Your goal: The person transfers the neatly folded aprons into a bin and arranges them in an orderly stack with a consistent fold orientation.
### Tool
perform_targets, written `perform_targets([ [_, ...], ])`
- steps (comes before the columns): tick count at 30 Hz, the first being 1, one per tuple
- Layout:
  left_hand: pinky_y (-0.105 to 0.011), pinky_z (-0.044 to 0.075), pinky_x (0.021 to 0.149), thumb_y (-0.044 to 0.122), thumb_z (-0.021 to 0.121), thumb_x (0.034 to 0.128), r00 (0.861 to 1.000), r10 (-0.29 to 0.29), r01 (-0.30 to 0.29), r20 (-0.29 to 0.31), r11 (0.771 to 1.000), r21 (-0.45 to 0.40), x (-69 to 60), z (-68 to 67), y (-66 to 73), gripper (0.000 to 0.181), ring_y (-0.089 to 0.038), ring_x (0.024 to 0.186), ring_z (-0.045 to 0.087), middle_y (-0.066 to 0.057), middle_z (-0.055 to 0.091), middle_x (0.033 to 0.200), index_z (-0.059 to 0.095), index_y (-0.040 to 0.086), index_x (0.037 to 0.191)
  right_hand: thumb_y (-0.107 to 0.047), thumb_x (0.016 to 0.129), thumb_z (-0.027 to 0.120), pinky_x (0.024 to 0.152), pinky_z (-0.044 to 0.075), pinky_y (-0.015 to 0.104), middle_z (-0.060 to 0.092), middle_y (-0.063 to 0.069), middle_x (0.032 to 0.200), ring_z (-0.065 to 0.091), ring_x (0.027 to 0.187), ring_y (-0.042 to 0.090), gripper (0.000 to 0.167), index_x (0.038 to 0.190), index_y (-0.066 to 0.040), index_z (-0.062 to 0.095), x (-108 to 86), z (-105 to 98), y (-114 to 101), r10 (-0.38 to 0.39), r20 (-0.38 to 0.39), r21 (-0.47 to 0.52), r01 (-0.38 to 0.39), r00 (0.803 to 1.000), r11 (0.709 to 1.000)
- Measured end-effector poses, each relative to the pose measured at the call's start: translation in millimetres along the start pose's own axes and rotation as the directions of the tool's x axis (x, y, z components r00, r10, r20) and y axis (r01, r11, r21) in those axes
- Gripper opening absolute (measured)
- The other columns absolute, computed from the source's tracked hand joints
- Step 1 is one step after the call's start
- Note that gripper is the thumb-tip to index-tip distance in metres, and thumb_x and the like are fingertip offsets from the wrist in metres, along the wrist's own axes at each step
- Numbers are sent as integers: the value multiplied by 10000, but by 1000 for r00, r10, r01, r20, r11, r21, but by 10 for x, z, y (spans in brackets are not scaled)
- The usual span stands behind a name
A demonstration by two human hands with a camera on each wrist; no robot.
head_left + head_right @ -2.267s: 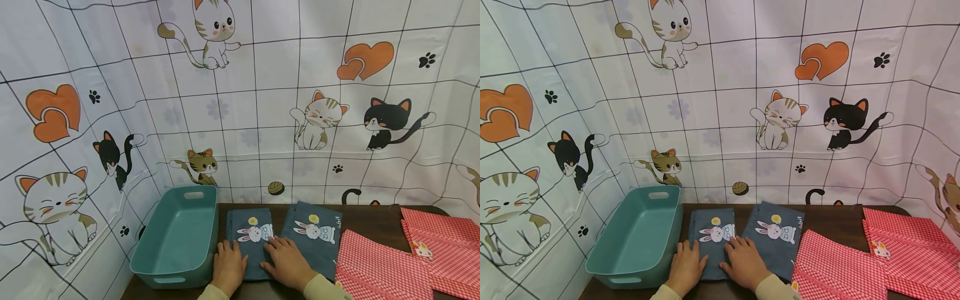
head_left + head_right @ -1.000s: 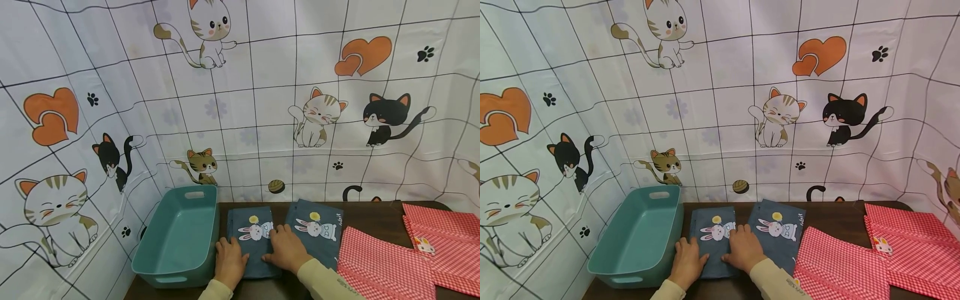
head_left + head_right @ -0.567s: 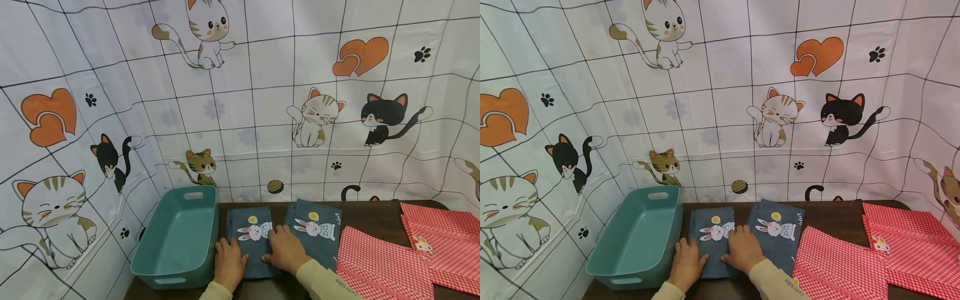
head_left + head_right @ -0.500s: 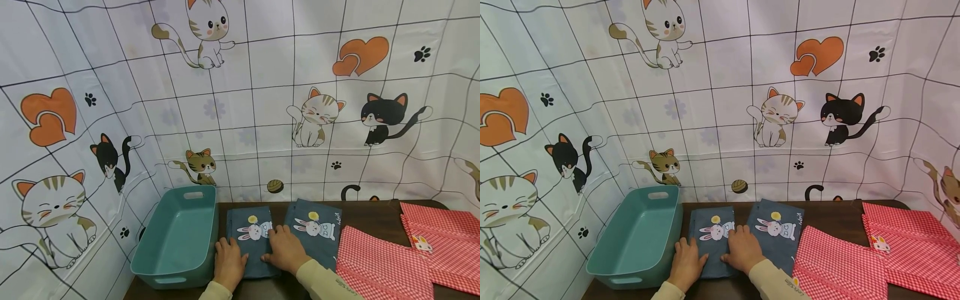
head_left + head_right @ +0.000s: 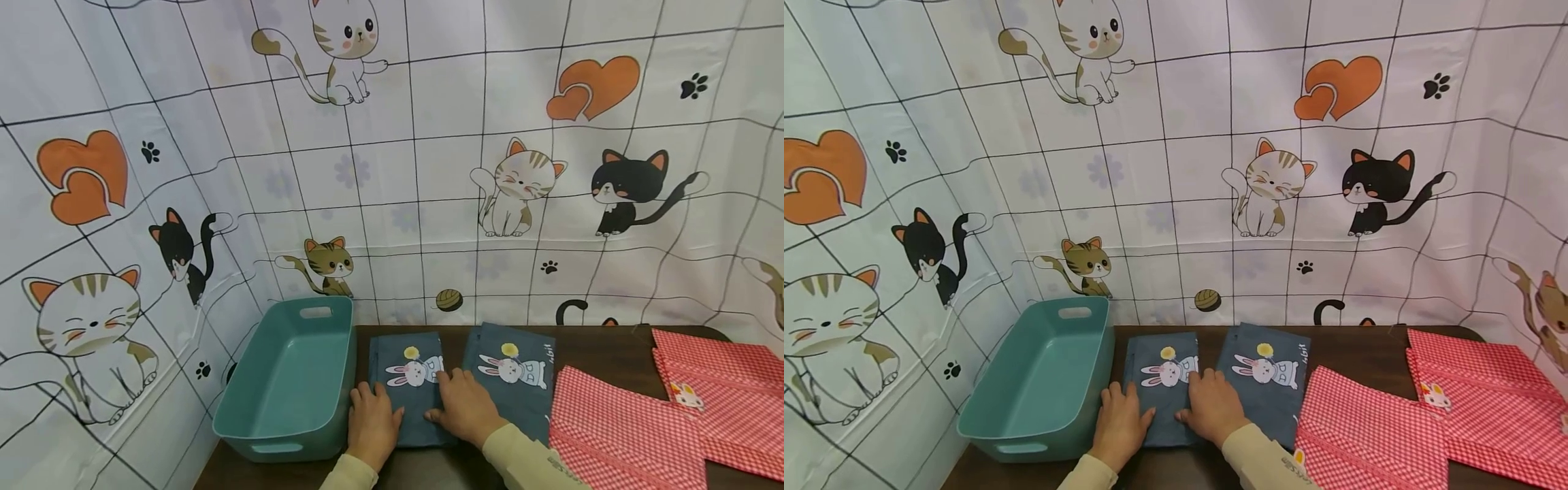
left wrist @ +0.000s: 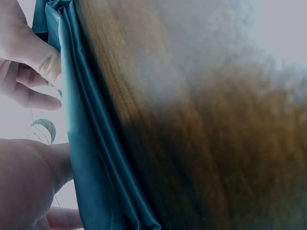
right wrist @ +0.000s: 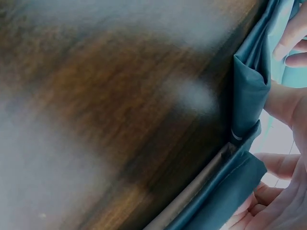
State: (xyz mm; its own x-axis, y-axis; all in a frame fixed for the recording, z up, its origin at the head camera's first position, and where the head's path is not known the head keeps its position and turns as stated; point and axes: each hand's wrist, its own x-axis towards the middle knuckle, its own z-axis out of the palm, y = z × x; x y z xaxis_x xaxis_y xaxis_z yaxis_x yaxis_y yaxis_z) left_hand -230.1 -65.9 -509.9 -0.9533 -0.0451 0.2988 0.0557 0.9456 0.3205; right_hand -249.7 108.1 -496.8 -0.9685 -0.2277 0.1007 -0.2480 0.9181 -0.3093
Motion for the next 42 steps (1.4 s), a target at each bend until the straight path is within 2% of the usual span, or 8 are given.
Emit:
perform_targets([
  [4, -547, 583, 835, 236, 945, 825, 1000, -3, 3, -6, 1000, -12, 12, -18, 4, 579, -376, 1007, 525, -249, 558, 1080, 655, -99, 1198, -419, 810, 945, 926, 590, 585, 697, 225, 1159, 668, 1098, 397, 744, 1325, 34, 658, 8, -9, -3, 5, -14, -6, -5, 1000, 1000],
  [10, -556, 579, 840, 204, 965, 794, 999, -34, 33, -7, 998, -45, 7, -15, 6, 653, -412, 988, 542, -299, 559, 1080, 624, -113, 1253, -384, 802, 957, 951, 591, 577, 717, 261, 1209, 685, 1130, 420, 837, 1384, 111, 614, -19, 6, -32, -4, -34, 3, 4, 999, 1000],
  [12, -560, 578, 832, 189, 973, 780, 999, -42, 42, -11, 998, -50, 15, -14, 9, 647, -422, 978, 551, -305, 558, 1064, 614, -106, 1230, -381, 799, 959, 947, 593, 572, 718, 265, 1211, 690, 1130, 425, 860, 1390, 131, 601, -32, 3, -53, -3, -43, -1, 3, 999, 1000],
  [19, -578, 572, 846, 179, 978, 772, 997, -72, 72, -4, 996, -50, 29, -26, 28, 610, -431, 976, 557, -303, 558, 1052, 609, -85, 1180, -370, 786, 970, 987, 582, 587, 700, 306, 1291, 697, 1184, 446, 926, 1427, 160, 562, -4, -5, -87, 82, -8, 65, -81, 997, 995],
  [24, -595, 564, 839, 153, 981, 762, 995, -94, 92, -18, 992, -88, 24, -35, 57, 573, -433, 976, 555, -298, 558, 1047, 620, -71, 1146, -320, 783, 976, 1031, 558, 599, 667, 309, 1367, 657, 1266, 453, 969, 1498, 132, 504, -7, 32, -99, 143, -32, 146, -136, 989, 980],
  [28, -604, 557, 841, 128, 972, 768, 994, -110, 108, -13, 986, -124, 27, -36, 68, 539, -438, 989, 556, -298, 560, 1056, 628, -62, 1137, -295, 805, 958, 1042, 547, 607, 651, 292, 1384, 627, 1298, 447, 934, 1520, 100, 505, -23, 63, -109, 156, -51, 190, -144, 986, 971],
  [37, -623, 532, 892, 31, 900, 813, 990, -142, 136, -18, 974, -182, 65, -23, 56, 441, -462, 1041, 553, -305, 556, 1103, 650, -66, 1164, -276, 842, 908, 1013, 557, 599, 668, 258, 1318, 669, 1197, 418, 831, 1499, 78, 542, 14, 43, -107, 143, -44, 220, -130, 989, 967],
  [42, -620, 526, 898, -10, 889, 792, 985, -158, 140, -63, 963, -231, 103, -27, 63, 444, -473, 1033, 558, -309, 560, 1118, 660, -83, 1165, -247, 837, 905, 982, 567, 610, 672, 255, 1327, 697, 1147, 436, 782, 1473, 63, 573, 41, -5, -132, 137, -38, 261, -122, 990, 957],
])
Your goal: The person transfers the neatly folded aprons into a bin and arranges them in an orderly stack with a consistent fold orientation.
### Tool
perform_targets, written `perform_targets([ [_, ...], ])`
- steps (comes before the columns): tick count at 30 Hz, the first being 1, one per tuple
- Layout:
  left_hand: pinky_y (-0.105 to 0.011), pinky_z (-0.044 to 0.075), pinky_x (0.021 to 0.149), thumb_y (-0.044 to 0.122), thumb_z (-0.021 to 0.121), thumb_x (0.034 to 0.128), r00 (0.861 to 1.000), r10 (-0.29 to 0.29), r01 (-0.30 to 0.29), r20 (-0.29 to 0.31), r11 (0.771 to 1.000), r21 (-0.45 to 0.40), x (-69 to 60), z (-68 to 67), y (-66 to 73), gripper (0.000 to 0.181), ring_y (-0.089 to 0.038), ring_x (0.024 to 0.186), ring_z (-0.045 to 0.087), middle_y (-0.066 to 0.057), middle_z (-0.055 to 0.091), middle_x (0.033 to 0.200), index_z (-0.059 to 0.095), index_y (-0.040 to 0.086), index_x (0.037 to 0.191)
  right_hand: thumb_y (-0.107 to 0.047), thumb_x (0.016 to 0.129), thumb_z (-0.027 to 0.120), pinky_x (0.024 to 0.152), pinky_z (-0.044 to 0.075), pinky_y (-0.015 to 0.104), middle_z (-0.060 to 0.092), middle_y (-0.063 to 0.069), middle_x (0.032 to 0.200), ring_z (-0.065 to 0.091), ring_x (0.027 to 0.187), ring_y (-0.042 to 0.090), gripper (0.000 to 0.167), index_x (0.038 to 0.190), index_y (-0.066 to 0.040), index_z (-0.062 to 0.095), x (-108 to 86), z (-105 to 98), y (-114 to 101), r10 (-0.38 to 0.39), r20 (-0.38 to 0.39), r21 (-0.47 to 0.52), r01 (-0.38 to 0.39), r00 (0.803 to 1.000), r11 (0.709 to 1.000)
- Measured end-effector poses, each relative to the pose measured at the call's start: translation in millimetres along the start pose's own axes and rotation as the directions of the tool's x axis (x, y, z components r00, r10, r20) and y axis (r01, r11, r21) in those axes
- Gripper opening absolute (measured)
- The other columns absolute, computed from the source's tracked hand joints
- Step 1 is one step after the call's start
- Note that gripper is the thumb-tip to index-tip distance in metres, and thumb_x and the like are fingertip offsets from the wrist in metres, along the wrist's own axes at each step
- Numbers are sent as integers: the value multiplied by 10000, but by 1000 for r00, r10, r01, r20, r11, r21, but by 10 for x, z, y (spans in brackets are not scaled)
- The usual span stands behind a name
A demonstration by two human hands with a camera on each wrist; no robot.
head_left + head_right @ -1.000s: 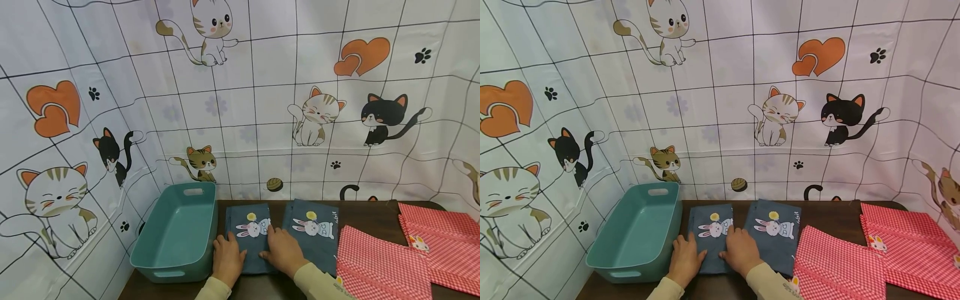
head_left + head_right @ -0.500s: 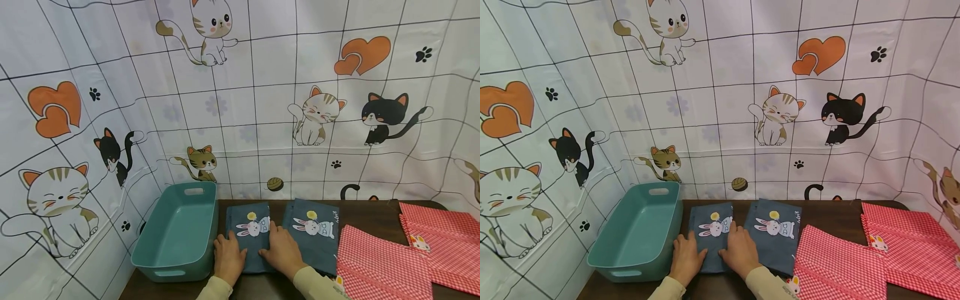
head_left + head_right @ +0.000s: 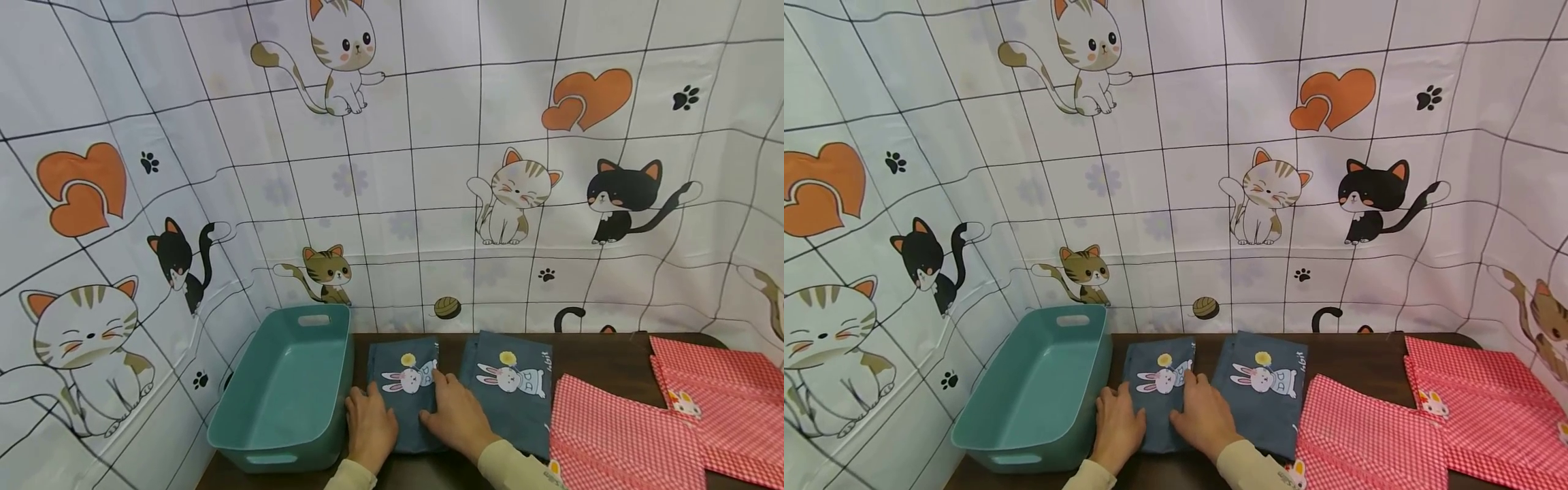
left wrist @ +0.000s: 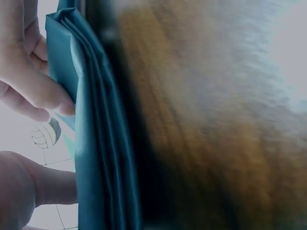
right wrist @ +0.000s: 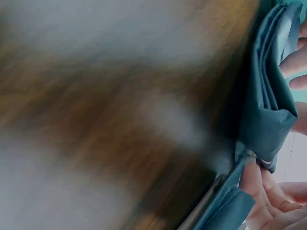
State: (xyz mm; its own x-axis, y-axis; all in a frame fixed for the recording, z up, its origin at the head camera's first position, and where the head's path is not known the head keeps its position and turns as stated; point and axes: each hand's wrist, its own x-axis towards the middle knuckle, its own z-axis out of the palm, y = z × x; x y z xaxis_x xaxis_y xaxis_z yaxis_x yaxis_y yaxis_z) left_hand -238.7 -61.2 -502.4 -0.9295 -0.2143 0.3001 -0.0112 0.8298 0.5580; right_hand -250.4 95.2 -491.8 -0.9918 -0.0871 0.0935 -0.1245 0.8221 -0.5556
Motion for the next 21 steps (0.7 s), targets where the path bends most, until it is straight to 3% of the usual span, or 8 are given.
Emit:
perform_targets([
  [5, -628, 488, 987, -64, 811, 821, 998, -57, 55, -13, 987, -153, 72, -43, 50, 460, -493, 1066, 545, -317, 566, 1146, 663, -119, 1252, -204, 808, 911, 961, 576, 598, 703, 227, 1277, 712, 1109, 407, 735, 1426, 61, 615, 22, -28, -7, -10, -36, 88, 13, 999, 996],
  [10, -647, 480, 1045, -59, 723, 873, 987, -150, 163, 65, 934, -319, 156, -148, 101, 466, -523, 1160, 562, -325, 580, 1185, 636, -111, 1329, -181, 781, 914, 764, 531, 438, 650, 78, 1007, 598, 866, 210, 720, 1400, 55, 631, 56, -41, 32, 17, -49, 195, -7, 999, 981],
  [15, -661, 478, 1057, -14, 719, 883, 966, -222, 256, 134, 895, -366, 201, -203, 87, 476, -533, 1247, 573, -323, 618, 1256, 633, -58, 1349, -238, 783, 908, 728, 487, 367, 628, 42, 961, 553, 840, 177, 727, 1393, 42, 629, 58, -52, 28, 66, -33, 306, -53, 997, 951],
  [21, -657, 477, 1062, 20, 729, 894, 951, -254, 302, 174, 879, -368, 244, -193, 47, 479, -512, 1287, 579, -322, 639, 1333, 604, -55, 1350, -286, 800, 891, 910, 578, 501, 731, 133, 1133, 678, 1025, 288, 751, 1401, 62, 604, 41, -77, -19, 209, 47, 409, -210, 977, 888],
])
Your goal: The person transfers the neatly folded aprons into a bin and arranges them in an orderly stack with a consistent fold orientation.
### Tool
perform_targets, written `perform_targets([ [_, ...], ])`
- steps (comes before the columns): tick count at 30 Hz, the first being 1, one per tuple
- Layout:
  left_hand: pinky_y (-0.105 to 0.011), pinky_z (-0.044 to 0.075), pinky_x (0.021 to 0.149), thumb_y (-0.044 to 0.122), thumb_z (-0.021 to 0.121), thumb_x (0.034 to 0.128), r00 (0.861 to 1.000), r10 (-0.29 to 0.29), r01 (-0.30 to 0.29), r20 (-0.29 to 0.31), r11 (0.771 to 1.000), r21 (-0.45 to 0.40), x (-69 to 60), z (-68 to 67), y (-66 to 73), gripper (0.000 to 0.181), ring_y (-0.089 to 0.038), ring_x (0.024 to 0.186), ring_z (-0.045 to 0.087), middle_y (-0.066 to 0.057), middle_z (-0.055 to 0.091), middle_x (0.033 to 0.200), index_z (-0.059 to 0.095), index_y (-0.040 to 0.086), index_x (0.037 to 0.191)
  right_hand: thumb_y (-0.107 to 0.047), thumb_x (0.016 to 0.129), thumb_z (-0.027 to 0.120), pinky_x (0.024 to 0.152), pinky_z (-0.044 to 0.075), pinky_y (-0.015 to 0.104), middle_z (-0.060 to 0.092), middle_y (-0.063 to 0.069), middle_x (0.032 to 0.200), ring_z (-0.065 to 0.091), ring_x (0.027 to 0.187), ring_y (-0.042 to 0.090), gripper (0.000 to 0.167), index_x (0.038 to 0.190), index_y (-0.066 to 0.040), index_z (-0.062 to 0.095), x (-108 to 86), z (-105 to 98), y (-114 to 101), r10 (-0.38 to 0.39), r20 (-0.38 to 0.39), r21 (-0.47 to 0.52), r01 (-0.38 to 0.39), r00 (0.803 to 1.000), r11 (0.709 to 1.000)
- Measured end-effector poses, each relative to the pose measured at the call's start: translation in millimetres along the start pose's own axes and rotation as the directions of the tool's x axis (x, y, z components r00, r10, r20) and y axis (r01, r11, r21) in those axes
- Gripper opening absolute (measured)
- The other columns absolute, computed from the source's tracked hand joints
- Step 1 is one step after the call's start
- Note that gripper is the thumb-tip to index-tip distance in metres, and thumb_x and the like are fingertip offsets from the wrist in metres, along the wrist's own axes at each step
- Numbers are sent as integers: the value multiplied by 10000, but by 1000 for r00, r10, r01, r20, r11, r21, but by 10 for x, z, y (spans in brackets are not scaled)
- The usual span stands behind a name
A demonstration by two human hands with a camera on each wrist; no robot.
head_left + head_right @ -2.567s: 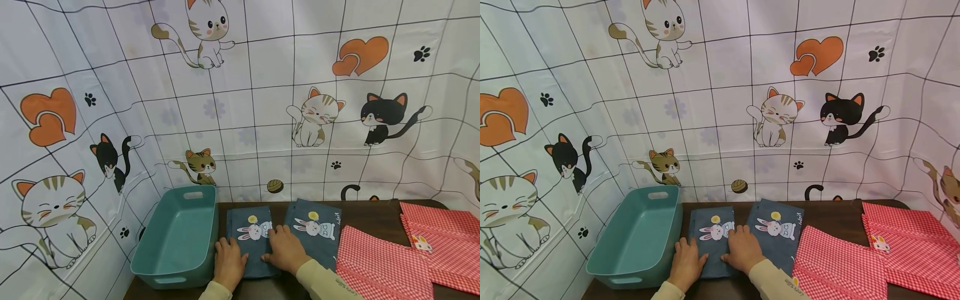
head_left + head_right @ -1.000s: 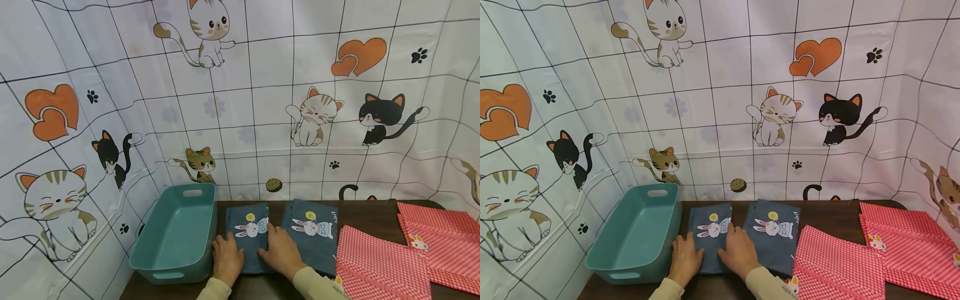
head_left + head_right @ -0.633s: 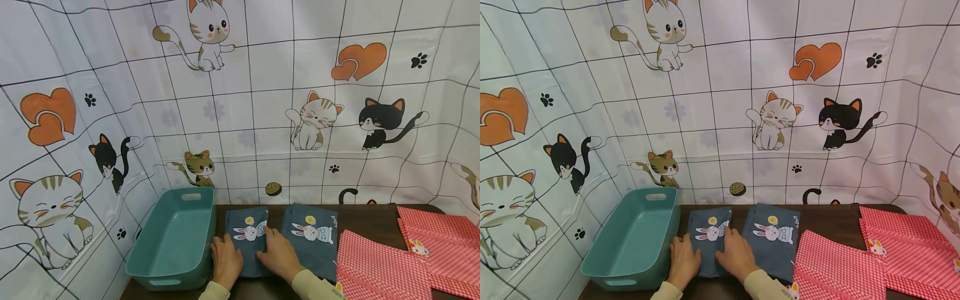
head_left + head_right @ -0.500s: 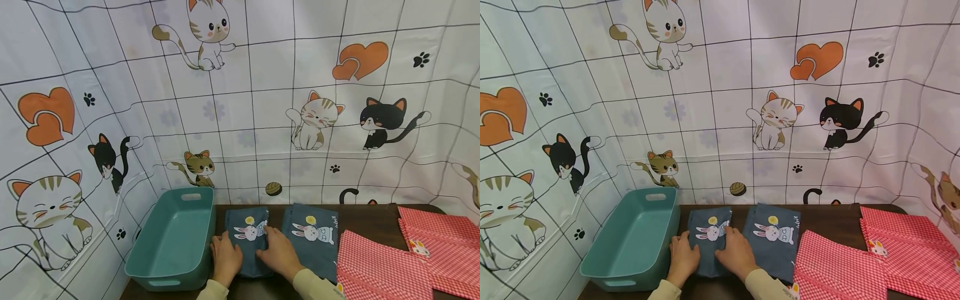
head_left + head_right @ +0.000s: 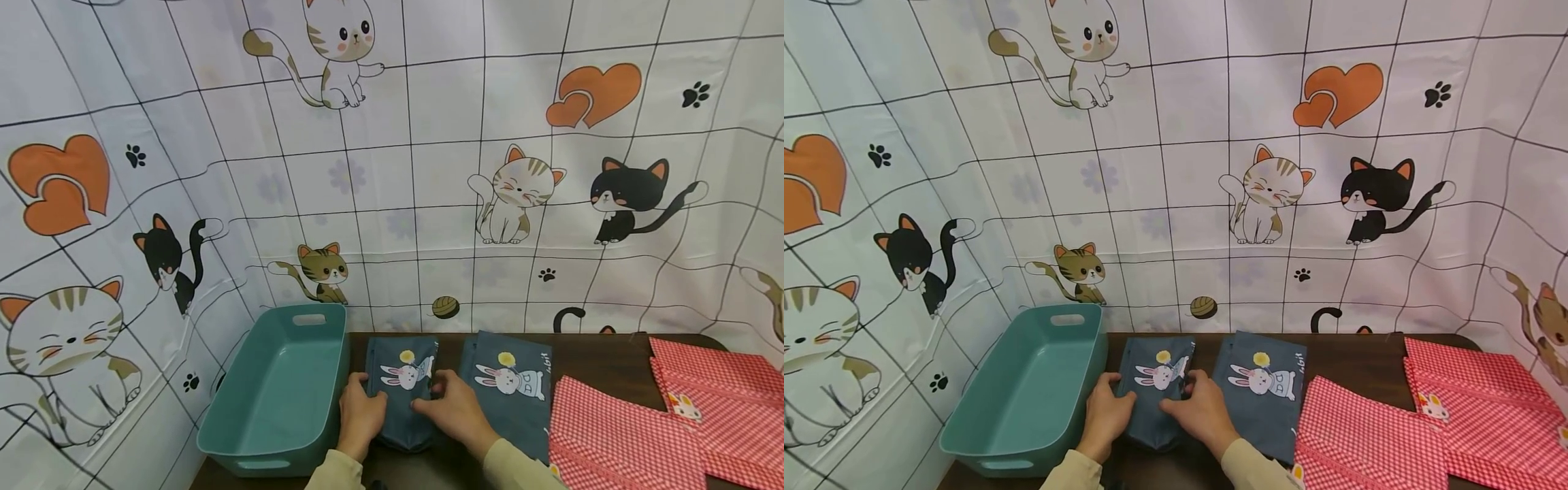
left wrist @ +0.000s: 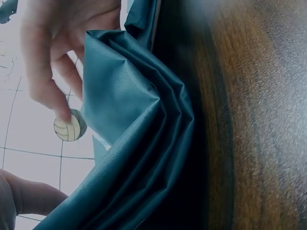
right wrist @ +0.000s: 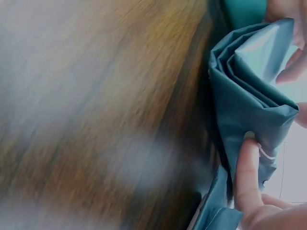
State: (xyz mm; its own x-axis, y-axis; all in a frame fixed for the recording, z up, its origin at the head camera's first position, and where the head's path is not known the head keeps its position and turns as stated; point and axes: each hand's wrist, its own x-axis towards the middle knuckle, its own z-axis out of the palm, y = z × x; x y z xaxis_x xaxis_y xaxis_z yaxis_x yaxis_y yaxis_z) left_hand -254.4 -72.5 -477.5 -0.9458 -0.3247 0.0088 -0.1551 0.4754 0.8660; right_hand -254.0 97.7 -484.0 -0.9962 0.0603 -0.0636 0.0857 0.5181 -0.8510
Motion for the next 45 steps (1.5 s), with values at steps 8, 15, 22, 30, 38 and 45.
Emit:
perform_targets([
  [8, -648, 488, 1048, 9, 692, 927, 999, -8, 9, 32, 999, -32, -21, -23, 22, 450, -492, 1267, 584, -321, 625, 1369, 572, -62, 1355, -185, 820, 868, 859, 616, 446, 750, 233, 1228, 736, 961, 263, 708, 1407, 110, 603, -34, 6, -23, 97, 73, 119, -106, 993, 987],
  [15, -654, 478, 1058, 3, 674, 936, 999, -9, 12, 42, 998, -56, -28, -21, -28, 454, -489, 1267, 584, -319, 613, 1384, 567, -58, 1373, -251, 855, 847, 998, 573, 551, 717, 253, 1334, 695, 1195, 386, 723, 1448, 76, 591, -74, 56, -21, 36, 54, 69, -40, 998, 997],
  [22, -652, 479, 1057, 1, 682, 917, 999, -22, 24, 37, 999, -39, -20, -4, -70, 497, -502, 1272, 590, -325, 615, 1391, 557, -51, 1395, -274, 850, 850, 1048, 544, 587, 661, 251, 1437, 652, 1284, 408, 836, 1546, 44, 512, -62, 79, 11, 16, 59, 17, -17, 998, 1000],
  [30, -645, 474, 1063, -2, 668, 894, 996, -42, 47, 83, 998, -51, -13, -35, -108, 637, -488, 1312, 572, -310, 573, 1497, 527, 20, 1515, -206, 818, 854, 1102, 500, 619, 551, 319, 1549, 583, 1383, 468, 978, 1637, 21, 367, -91, 82, -12, 33, 55, 43, -35, 998, 998],
  [38, -644, 486, 1069, -17, 691, 853, 998, 1, 1, 63, 1000, -31, -40, -3, -169, 491, -489, 1296, 590, -307, 639, 1416, 672, 5, 1343, -68, 800, 844, 1082, 510, 637, 603, 306, 1494, 607, 1348, 472, 798, 1543, -67, 556, -106, 108, 43, -34, 44, 17, 33, 998, 999],
  [45, -652, 480, 1068, -20, 685, 857, 998, -11, 13, 65, 1000, -26, -44, -3, -183, 483, -492, 1278, 587, -314, 636, 1395, 654, -17, 1339, -50, 800, 850, 1107, 490, 657, 601, 313, 1482, 607, 1335, 488, 711, 1468, -26, 608, -104, 121, 63, -50, 49, -15, 50, 998, 999],
])
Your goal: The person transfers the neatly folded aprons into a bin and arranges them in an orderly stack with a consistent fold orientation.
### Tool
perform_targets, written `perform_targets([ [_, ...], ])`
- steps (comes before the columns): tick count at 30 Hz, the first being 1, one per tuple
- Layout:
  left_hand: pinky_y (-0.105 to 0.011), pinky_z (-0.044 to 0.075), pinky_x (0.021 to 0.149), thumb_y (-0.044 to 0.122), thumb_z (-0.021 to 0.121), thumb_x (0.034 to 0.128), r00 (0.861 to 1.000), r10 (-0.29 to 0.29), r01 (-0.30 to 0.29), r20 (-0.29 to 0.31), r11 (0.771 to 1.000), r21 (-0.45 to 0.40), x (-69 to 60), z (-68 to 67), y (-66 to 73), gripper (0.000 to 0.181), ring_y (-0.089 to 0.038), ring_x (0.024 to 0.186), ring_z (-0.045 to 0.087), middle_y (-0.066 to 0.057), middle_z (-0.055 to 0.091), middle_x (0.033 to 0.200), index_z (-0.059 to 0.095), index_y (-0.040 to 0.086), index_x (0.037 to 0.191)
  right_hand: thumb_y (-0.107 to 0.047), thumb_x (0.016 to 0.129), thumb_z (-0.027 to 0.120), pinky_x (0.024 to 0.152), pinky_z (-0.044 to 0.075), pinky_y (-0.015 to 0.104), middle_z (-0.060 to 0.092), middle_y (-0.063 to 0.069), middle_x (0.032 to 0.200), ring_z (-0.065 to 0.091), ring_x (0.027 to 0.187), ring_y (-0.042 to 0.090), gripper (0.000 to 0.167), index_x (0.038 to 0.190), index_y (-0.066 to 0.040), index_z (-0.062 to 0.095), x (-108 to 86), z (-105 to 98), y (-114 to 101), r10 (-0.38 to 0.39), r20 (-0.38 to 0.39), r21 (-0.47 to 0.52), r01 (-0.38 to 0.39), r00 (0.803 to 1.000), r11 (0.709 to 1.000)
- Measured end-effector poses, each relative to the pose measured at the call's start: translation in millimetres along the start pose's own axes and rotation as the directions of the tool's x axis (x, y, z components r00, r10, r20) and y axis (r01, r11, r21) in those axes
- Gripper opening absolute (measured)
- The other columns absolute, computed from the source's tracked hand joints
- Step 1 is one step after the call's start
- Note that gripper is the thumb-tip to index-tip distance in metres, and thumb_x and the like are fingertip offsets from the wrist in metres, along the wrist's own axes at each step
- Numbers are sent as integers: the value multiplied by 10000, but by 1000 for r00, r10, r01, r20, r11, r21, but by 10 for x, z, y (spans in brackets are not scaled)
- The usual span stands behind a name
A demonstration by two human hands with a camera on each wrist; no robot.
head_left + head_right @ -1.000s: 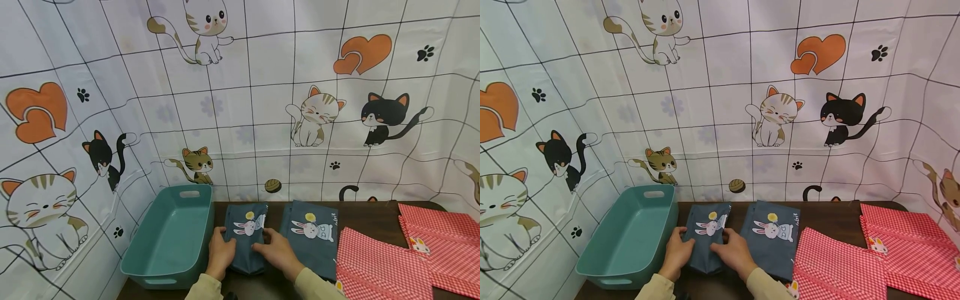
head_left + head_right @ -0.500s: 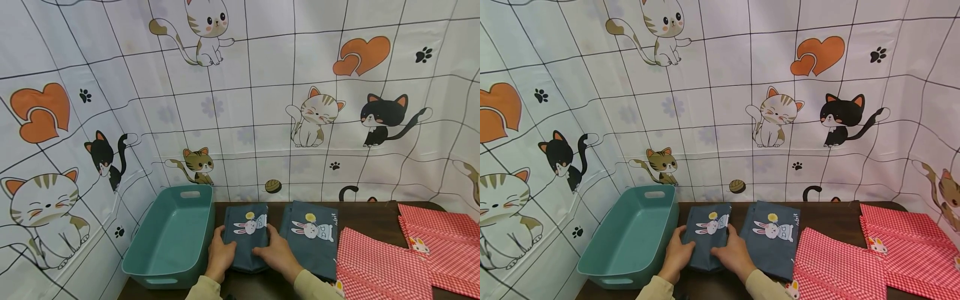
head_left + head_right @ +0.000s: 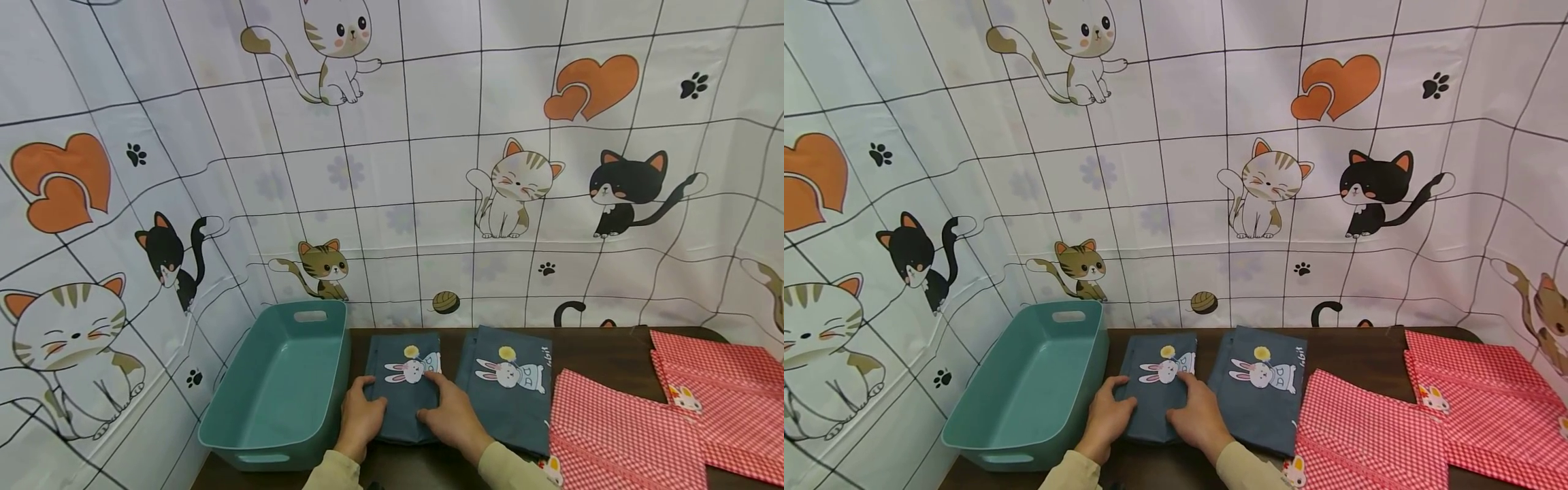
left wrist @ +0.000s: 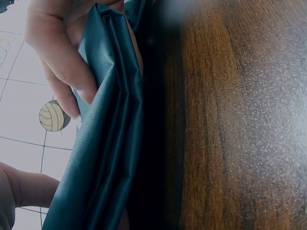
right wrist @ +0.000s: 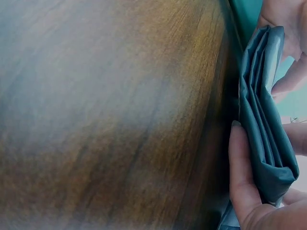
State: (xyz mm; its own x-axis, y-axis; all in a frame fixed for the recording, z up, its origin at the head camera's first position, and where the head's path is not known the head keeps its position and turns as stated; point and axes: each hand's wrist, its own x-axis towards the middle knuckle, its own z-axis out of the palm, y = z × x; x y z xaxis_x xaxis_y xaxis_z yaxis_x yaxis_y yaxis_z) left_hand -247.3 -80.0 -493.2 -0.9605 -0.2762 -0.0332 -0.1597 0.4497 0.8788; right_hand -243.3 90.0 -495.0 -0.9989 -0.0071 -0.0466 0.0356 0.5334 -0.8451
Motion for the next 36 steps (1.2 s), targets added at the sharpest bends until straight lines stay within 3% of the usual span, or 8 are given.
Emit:
perform_targets([
  [17, -670, 461, 1074, -34, 672, 871, 1000, -19, 20, 5, 1000, -21, -20, 17, -30, 480, -485, 1268, 557, -311, 609, 1366, 626, -24, 1348, -35, 797, 857, 1109, 491, 655, 606, 315, 1460, 609, 1325, 492, 716, 1466, 1, 605, -37, 1, 10, -10, -12, -5, 10, 1000, 1000],
  [24, -648, 483, 1051, -65, 675, 820, 999, -34, 34, -5, 999, -30, 12, 9, -48, 502, -465, 1237, 577, -303, 632, 1379, 653, -5, 1318, -27, 793, 859, 1124, 477, 658, 600, 315, 1469, 588, 1353, 499, 719, 1468, -6, 610, -32, 12, 20, -5, -15, -6, 5, 1000, 1000],
  [36, -648, 483, 1058, -30, 739, 825, 999, -32, 31, -32, 999, -23, 36, 24, -80, 452, -476, 1246, 593, -299, 650, 1366, 657, 12, 1267, -27, 777, 874, 1077, 506, 647, 651, 295, 1335, 636, 1235, 463, 706, 1432, 34, 620, -37, 61, 72, -74, -36, -47, 72, 997, 996],
])
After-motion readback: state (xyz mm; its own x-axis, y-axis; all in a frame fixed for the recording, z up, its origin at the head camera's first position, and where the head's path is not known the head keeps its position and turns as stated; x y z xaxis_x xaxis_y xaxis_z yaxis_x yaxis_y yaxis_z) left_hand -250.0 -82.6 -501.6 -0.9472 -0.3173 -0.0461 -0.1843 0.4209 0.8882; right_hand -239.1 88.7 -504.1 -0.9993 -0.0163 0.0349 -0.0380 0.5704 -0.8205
